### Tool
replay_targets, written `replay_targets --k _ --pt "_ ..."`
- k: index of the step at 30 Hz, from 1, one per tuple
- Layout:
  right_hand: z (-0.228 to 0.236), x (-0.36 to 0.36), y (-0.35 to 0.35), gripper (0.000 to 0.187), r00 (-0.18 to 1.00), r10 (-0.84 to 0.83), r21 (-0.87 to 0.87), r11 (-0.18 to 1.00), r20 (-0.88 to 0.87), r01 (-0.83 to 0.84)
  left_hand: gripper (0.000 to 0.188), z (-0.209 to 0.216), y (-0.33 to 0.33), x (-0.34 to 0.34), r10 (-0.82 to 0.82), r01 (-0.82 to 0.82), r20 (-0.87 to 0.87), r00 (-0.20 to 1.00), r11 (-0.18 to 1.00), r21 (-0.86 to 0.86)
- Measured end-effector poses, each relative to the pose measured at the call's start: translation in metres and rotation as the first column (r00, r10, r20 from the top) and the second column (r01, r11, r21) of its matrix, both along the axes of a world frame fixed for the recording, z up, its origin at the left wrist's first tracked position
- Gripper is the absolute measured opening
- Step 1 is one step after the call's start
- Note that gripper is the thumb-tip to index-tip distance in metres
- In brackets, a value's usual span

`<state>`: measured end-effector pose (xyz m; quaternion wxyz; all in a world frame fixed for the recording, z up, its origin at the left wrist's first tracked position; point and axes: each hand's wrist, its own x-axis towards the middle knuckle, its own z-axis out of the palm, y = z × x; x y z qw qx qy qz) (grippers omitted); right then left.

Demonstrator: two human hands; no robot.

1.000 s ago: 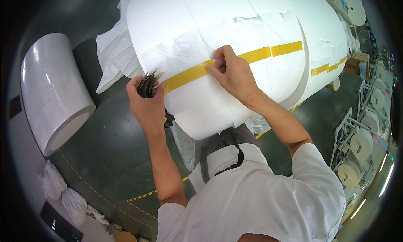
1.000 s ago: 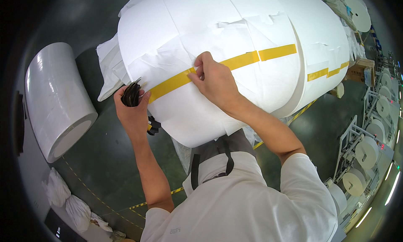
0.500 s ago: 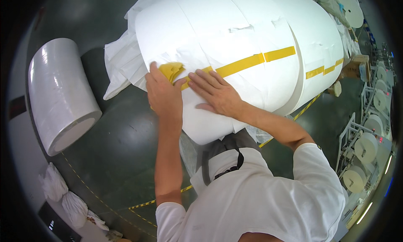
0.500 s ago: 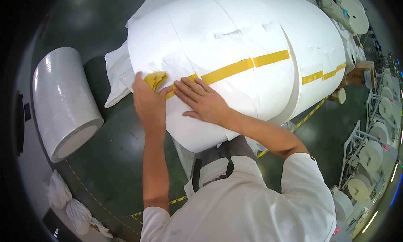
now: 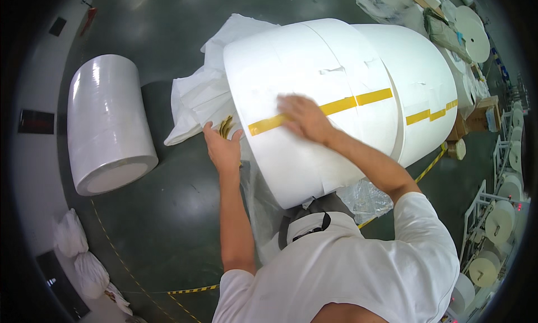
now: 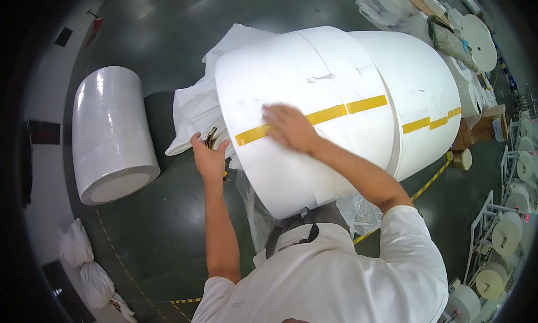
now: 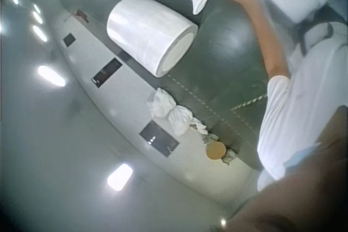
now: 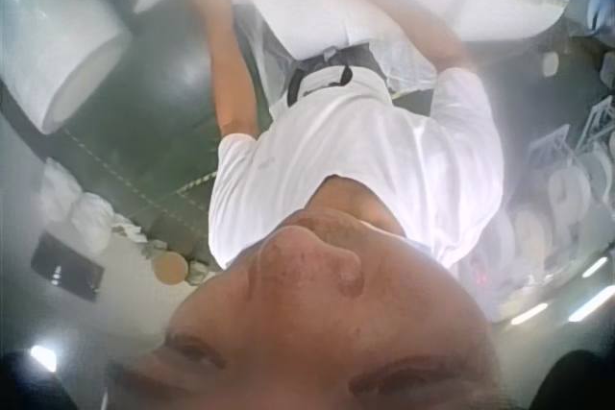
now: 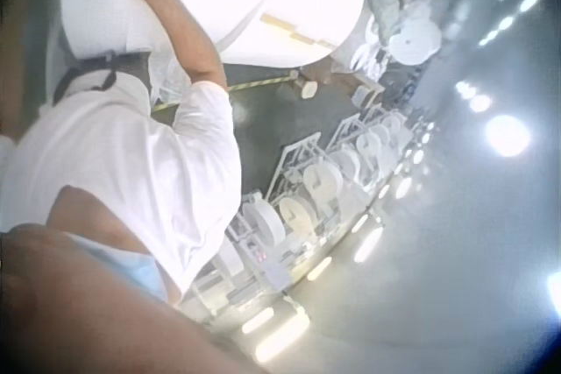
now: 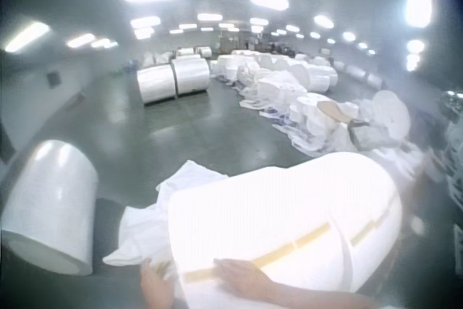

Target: The person tapes a large paper roll, cuts pieces of yellow tape with shears, and applies them to small tubes, then places the tubes and tape into a cardboard box.

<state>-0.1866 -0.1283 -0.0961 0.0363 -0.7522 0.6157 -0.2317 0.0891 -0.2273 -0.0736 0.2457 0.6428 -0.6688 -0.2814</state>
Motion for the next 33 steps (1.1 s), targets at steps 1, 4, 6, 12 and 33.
replay_targets --k 1,4,6,12,33 --pt "0.004 -0.009 -0.016 0.061 0.997 -0.061 -0.06 0.996 0.036 0.063 0.096 0.005 0.005 0.008 0.035 -0.032 -0.058 0.998 0.998 0.053" --pt "0.024 -0.024 -0.068 0.052 0.978 -0.201 0.01 0.98 0.05 0.2 0.079 -0.003 0.025 0.046 -0.024 0.057 -0.259 0.966 0.991 0.122" --pt "0.042 -0.031 -0.091 0.045 0.994 -0.1 0.283 0.953 -0.054 0.111 0.069 -0.01 0.045 0.077 -0.046 0.087 -0.35 0.936 0.991 0.103" --pt "0.074 -0.023 -0.107 0.04 0.963 0.056 0.534 0.823 0.263 -0.193 0.062 0.008 0.118 0.157 0.053 0.1 -0.457 0.888 0.947 0.305" --pt "0.008 -0.043 -0.124 0.043 0.931 -0.213 0.277 0.952 0.298 0.129 0.052 -0.039 0.164 0.09 -0.047 0.193 -0.491 0.87 0.949 0.251"
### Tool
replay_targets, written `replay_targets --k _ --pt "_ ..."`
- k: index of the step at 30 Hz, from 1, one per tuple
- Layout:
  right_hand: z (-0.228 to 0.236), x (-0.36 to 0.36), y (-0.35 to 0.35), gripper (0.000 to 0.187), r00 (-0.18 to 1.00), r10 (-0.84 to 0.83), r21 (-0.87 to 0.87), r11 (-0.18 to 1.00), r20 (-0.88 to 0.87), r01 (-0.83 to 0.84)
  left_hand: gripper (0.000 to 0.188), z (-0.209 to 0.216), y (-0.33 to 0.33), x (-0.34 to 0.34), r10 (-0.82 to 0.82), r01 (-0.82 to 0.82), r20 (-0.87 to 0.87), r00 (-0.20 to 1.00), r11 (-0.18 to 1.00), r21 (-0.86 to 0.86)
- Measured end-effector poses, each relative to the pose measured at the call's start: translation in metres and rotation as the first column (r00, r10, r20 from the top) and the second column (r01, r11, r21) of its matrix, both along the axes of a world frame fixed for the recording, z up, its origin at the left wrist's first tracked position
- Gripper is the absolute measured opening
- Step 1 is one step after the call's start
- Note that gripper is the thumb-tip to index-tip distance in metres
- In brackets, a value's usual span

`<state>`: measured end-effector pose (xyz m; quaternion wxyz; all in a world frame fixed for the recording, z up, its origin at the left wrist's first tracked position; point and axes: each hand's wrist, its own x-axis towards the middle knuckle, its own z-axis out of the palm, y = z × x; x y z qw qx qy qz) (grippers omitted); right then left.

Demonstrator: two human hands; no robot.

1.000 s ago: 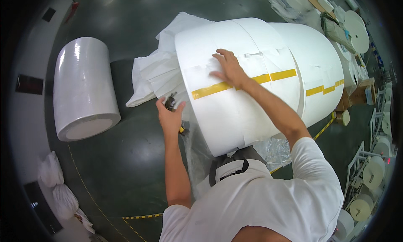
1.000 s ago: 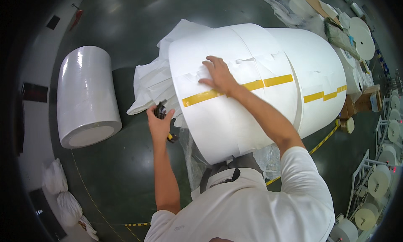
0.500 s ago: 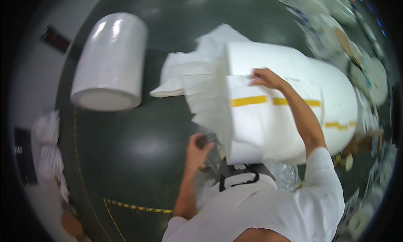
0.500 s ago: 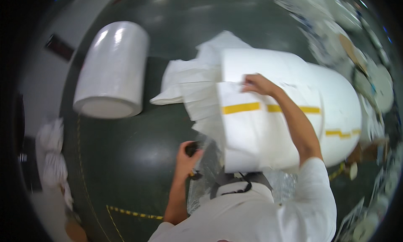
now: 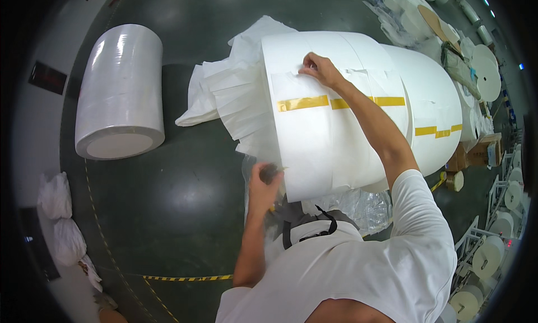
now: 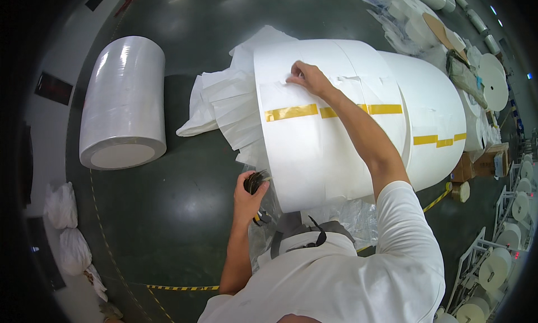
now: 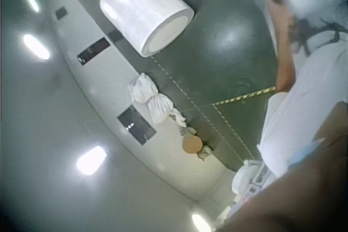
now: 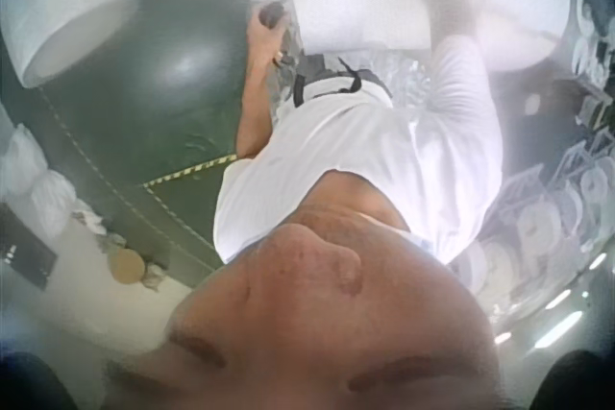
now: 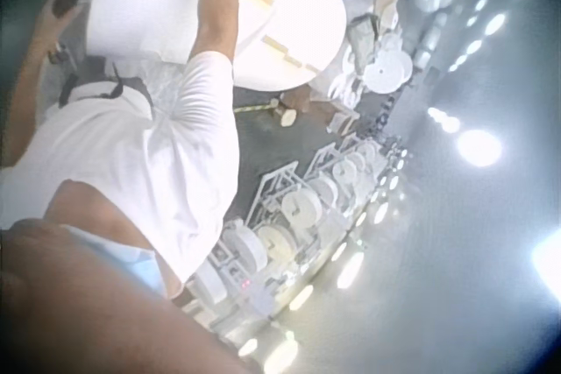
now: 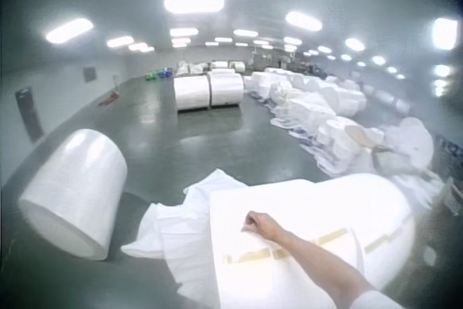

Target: The person tapes a large paper roll, cuts pieces of yellow tape with shears, and applies them to small tubes, then places the tubes and tape into a cardboard box.

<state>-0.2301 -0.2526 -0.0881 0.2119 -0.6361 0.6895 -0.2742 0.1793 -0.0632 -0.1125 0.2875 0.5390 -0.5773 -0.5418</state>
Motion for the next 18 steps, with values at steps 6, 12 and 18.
replay_targets --k 6,12,18 --pt "0.023 0.021 0.028 0.052 0.999 -0.045 0.095 0.994 0.002 0.045 0.058 0.014 -0.012 -0.018 0.041 -0.041 0.06 0.997 0.999 -0.002" --pt "0.029 0.013 0.025 0.037 0.964 0.194 0.082 0.974 0.183 -0.212 0.059 -0.016 -0.051 -0.031 0.13 -0.13 -0.01 0.991 0.983 -0.133" --pt "0.004 0.006 0.016 0.036 0.985 0.174 -0.009 0.985 0.011 -0.174 0.054 0.018 -0.054 -0.06 0.081 -0.076 0.016 0.997 0.976 -0.206"
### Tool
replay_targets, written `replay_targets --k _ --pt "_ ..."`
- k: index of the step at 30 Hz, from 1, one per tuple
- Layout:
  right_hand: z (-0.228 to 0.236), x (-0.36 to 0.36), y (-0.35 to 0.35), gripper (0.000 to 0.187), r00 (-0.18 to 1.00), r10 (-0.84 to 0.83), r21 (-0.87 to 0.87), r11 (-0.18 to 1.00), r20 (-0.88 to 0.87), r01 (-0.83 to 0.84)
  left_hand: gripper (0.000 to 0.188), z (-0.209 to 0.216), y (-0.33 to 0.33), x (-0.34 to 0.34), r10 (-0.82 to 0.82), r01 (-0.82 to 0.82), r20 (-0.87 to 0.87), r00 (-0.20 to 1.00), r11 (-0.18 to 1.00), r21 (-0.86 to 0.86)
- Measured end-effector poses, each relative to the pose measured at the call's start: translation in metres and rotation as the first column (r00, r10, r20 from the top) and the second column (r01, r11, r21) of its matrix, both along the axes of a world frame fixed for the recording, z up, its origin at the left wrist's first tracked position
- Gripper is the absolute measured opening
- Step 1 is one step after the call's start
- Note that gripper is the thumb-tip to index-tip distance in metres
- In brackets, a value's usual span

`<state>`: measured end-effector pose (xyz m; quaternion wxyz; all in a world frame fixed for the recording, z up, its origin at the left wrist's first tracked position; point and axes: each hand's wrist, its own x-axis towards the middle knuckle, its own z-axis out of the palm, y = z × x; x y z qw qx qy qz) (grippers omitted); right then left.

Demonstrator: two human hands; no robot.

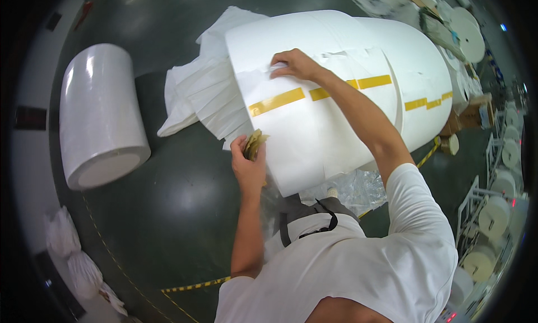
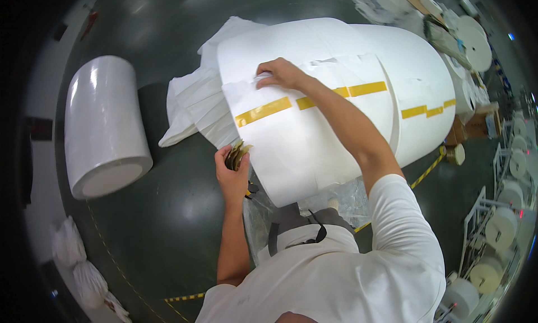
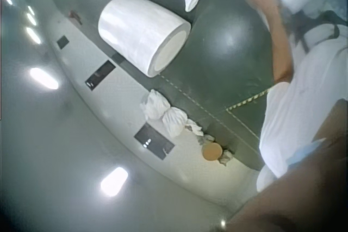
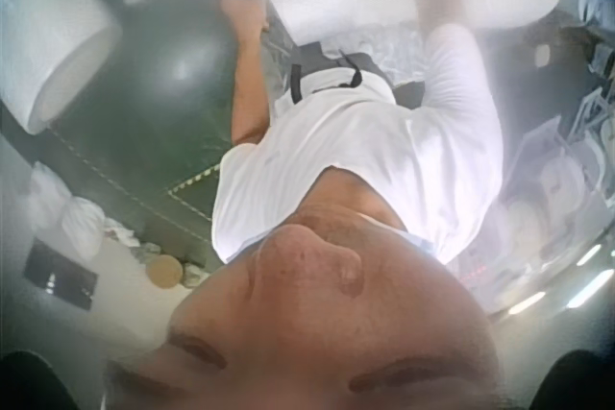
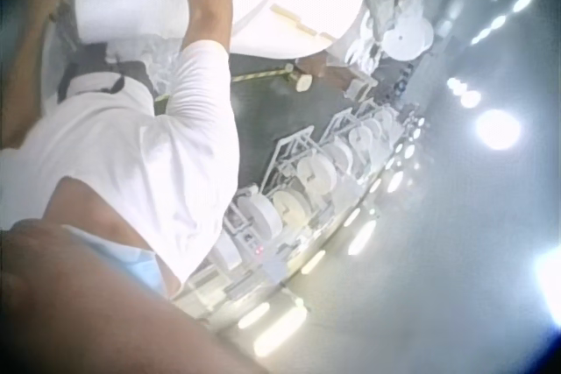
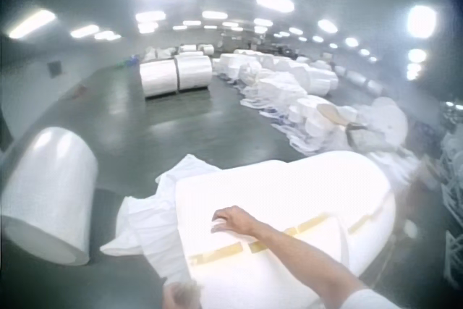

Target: The person tapes a large paper roll, cuts pieces of yellow tape with shears, and applies them to small tubes, then places the tubes and tape into a cardboard box.

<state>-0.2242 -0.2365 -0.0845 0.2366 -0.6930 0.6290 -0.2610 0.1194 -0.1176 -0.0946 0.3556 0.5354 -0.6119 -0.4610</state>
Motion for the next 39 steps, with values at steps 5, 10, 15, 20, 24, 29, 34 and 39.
replay_targets --k 5,10,15,20,24,29,34,39 --pt "0.006 0.01 -0.014 0.037 0.995 -0.04 -0.137 0.99 -0.096 0.026 0.051 0.008 0.022 -0.024 -0.22 0.222 0.072 0.973 0.975 -0.008" --pt "-0.006 -0.018 0.017 0.047 0.942 -0.278 -0.65 0.755 -0.19 0.092 0.046 -0.011 0.064 -0.072 -0.406 0.412 -0.192 0.893 0.911 -0.011" --pt "0.03 0.01 0.186 0.039 0.936 -0.126 -0.439 0.857 0.329 0.27 0.036 0.012 0.126 -0.101 -0.11 0.568 -0.649 0.753 0.607 0.556" --pt "0.016 -0.029 0.459 0.043 0.736 -0.305 -0.156 0.861 0.605 0.485 0.04 0.013 0.244 -0.17 -0.102 0.714 -0.737 0.668 0.365 0.598" --pt "0.012 -0.036 0.682 0.054 0.622 -0.522 0.049 0.788 0.584 0.614 0.039 0.038 0.381 -0.254 -0.172 0.734 -0.731 0.66 0.352 0.58" --pt "0.106 -0.013 0.859 0.07 0.414 -0.811 0.273 0.545 0.414 0.793 0.043 0.062 0.54 -0.355 -0.292 0.844 -0.797 0.529 0.076 0.532" --pt "0.112 -0.012 0.943 0.076 0.129 -0.987 -0.03 0.127 0.1 0.991 0.036 0.078 0.664 -0.436 -0.337 0.937 -0.9 0.276 -0.116 0.331" --pt "0.083 -0.076 1.01 0.077 0.076 -0.992 -0.162 0.059 0.096 0.985 0.028 0.047 0.742 -0.522 -0.374 0.926 -0.898 0.233 -0.195 0.322"
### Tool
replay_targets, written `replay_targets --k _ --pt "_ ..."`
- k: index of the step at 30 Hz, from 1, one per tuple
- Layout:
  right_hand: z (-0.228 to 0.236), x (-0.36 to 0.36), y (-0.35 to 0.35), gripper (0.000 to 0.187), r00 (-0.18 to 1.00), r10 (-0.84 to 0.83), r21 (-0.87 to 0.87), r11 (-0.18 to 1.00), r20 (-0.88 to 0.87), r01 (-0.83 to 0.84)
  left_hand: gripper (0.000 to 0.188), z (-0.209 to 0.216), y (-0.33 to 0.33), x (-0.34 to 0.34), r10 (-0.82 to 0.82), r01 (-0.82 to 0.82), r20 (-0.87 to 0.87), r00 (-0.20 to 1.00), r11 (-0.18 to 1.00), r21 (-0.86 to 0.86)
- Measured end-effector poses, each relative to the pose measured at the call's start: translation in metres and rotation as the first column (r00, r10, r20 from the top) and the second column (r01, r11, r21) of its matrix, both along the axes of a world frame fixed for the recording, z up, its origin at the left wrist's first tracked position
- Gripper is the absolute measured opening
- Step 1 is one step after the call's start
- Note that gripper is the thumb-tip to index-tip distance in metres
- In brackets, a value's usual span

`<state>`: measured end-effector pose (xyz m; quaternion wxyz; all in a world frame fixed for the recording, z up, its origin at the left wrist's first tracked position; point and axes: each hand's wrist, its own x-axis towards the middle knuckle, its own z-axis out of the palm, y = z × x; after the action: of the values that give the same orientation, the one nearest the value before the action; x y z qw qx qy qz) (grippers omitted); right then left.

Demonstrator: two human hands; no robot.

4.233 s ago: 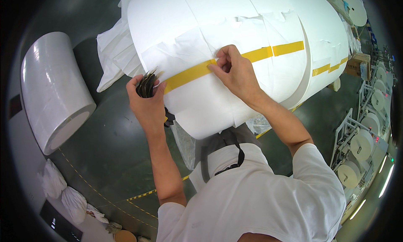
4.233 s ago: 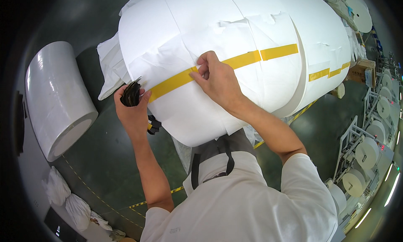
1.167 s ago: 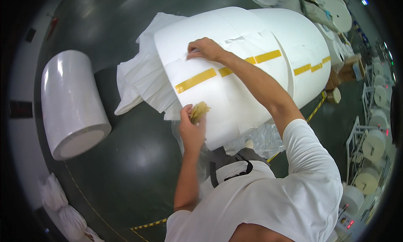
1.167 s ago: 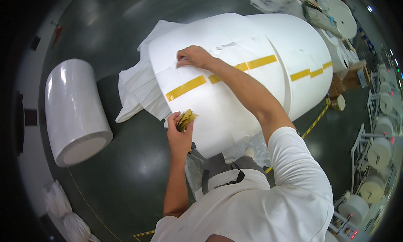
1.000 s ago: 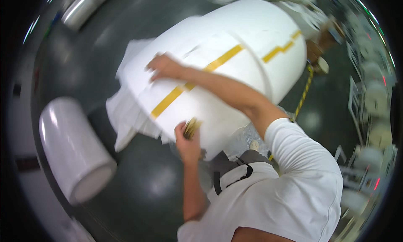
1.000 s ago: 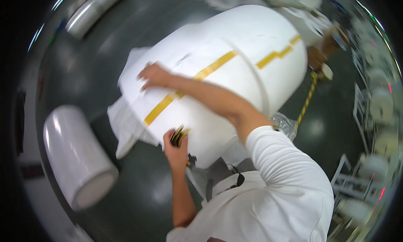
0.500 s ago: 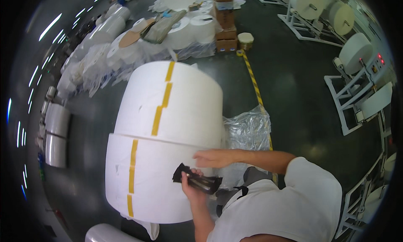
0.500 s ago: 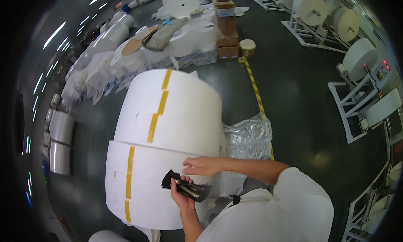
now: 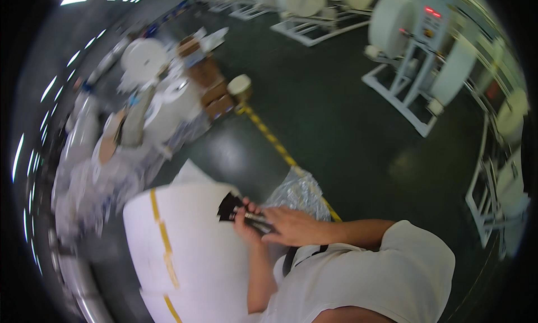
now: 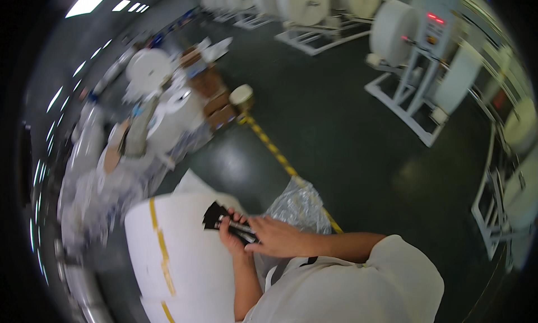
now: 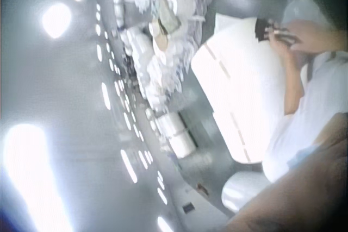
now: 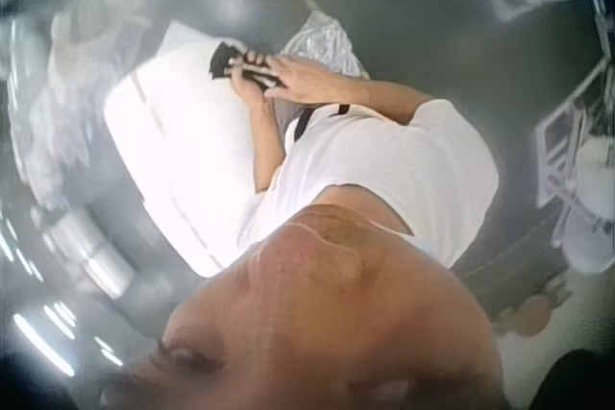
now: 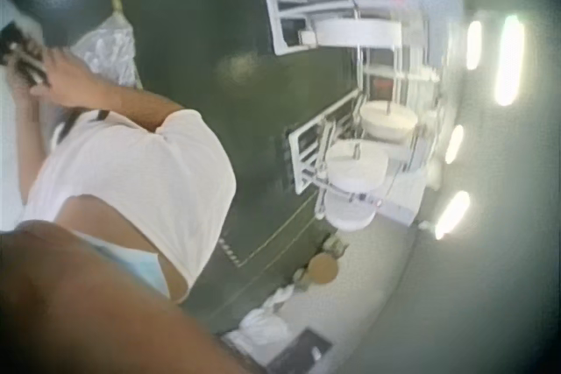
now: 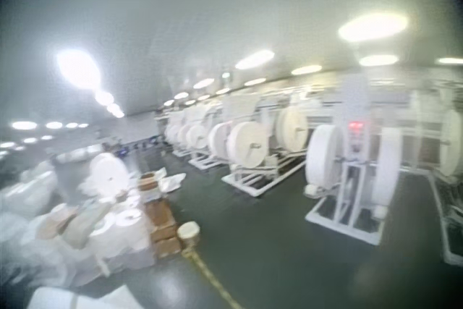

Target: The person tapes a large paper roll, cuts pieces of yellow tape with shears, and applies them to small tubes, then places the tubes and tape into a cardboard box.

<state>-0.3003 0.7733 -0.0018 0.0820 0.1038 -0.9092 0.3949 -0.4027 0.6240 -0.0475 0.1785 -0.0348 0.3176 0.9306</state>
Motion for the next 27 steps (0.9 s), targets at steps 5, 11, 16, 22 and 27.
replay_targets --k 5,11,16,22,27 --pt "-0.009 -0.097 0.068 0.074 0.997 0.08 0.086 0.993 -0.022 -0.078 0.014 -0.029 0.069 -0.107 0.031 -0.039 -0.051 0.998 0.989 -0.144" --pt "-0.019 -0.284 0.162 0.075 1.0 -0.008 -0.107 0.994 0.03 0.011 0.013 -0.034 0.164 -0.287 0.01 -0.012 -0.011 1.0 0.99 -0.144" --pt "0.012 -0.385 0.269 0.065 0.958 -0.173 -0.168 0.962 0.227 0.214 0.016 0.007 0.269 -0.407 -0.106 0.106 0.014 0.994 0.956 -0.272" --pt "0.025 -0.483 0.371 0.059 0.913 -0.385 -0.131 0.906 0.138 0.402 0.019 0.023 0.416 -0.534 -0.239 0.212 -0.053 0.97 0.93 -0.301" --pt "0.027 -0.582 0.496 0.055 0.824 -0.383 -0.391 0.744 0.417 0.543 0.024 0.007 0.546 -0.644 -0.339 0.346 0.07 0.938 0.911 -0.224"
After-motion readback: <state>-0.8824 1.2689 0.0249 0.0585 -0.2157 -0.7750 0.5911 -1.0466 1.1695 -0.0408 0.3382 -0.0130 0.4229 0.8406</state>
